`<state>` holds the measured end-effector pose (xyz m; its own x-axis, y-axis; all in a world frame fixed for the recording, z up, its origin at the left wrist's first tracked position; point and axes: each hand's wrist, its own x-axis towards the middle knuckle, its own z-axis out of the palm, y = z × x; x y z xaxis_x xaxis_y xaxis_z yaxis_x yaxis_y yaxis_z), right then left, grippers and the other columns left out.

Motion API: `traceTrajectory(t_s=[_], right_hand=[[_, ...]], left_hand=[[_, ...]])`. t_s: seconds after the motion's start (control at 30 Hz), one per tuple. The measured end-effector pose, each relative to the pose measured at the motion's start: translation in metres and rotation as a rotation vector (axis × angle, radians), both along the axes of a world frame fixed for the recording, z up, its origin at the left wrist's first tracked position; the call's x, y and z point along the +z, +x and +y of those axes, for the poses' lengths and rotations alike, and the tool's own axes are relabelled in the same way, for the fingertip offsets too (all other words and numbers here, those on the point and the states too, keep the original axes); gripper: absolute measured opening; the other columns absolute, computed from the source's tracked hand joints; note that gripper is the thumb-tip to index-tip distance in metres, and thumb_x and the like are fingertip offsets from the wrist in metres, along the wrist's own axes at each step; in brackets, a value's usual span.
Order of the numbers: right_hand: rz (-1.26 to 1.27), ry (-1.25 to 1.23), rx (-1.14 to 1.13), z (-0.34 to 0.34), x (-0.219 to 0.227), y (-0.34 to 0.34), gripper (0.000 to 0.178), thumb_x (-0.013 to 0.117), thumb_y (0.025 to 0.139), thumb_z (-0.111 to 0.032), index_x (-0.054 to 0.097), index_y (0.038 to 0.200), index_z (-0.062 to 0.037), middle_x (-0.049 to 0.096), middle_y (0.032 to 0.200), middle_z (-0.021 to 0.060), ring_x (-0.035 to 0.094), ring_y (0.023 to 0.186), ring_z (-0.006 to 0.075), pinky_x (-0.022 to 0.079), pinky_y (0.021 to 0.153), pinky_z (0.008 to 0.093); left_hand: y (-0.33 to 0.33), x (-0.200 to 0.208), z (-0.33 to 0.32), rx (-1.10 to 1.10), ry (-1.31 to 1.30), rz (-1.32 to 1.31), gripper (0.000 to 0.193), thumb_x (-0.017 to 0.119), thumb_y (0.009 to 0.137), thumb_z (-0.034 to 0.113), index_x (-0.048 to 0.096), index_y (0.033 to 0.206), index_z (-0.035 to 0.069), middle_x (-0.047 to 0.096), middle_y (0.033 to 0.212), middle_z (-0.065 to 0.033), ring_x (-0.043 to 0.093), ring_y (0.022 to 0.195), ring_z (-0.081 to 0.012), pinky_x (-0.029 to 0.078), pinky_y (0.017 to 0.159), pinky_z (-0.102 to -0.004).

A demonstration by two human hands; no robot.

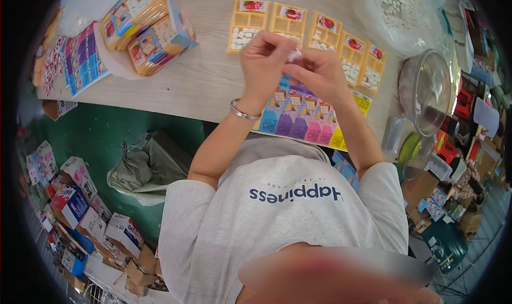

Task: Manually assembling and packaging small toy components into plastic trays and boxes, then applying labels.

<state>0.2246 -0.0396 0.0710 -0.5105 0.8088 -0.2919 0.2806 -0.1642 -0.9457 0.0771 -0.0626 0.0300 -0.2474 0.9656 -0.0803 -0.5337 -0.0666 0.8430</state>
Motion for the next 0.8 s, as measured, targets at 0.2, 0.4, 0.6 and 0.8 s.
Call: traceTrajectory(t_s=[0.2, 0.4, 0.6, 0.8], right_hand=[[0.054, 0.274, -0.558, -0.011, 0.010, 0.120, 0.016, 0.065, 0.093, -0.004, 0.071, 0.107, -0.0012, 0.069, 0.086, 0.0028, 0.059, 0.070, 0.0076, 0.051, 0.062, 0.0242], [-1.194, 0.651, -0.881, 0.015, 0.001, 0.419, 0.029, 0.070, 0.090, -0.030, 0.073, 0.107, -0.0072, 0.073, 0.086, 0.0064, 0.069, 0.078, 0.0213, 0.053, 0.073, 0.0343], [-1.086, 0.975, -0.764, 0.035, 0.020, 0.246, 0.026, 0.070, 0.089, -0.022, 0.072, 0.114, -0.0124, 0.072, 0.102, 0.0071, 0.070, 0.083, 0.0175, 0.055, 0.074, 0.0314], [-0.447, 0.976, -0.053, 0.089, -0.056, 0.046, 0.020, 0.067, 0.091, -0.018, 0.073, 0.109, -0.0110, 0.070, 0.104, 0.0077, 0.065, 0.095, 0.0276, 0.052, 0.083, 0.0366]], left_hand=[[0.001, -0.004, 0.040, -0.061, 0.246, 0.719, 0.027, 0.072, 0.090, 0.016, 0.070, 0.115, 0.005, 0.069, 0.116, -0.0088, 0.062, 0.111, -0.0202, 0.049, 0.095, -0.0335], [-0.093, -0.087, 0.094, 0.067, 0.815, 1.195, 0.045, 0.063, 0.088, 0.030, 0.060, 0.128, 0.009, 0.053, 0.140, -0.0190, 0.041, 0.137, -0.0372, 0.035, 0.107, -0.0599], [-0.106, -0.067, 0.059, -0.117, 0.806, 1.760, 0.061, 0.059, 0.092, 0.039, 0.048, 0.142, 0.006, 0.030, 0.159, -0.0173, 0.025, 0.148, -0.0389, 0.021, 0.118, -0.0571], [-0.099, -0.054, 0.047, -0.387, 0.325, 1.925, 0.072, 0.049, 0.098, 0.051, 0.022, 0.159, 0.022, 0.020, 0.166, 0.0012, 0.010, 0.154, -0.0267, 0.011, 0.121, -0.0561]])
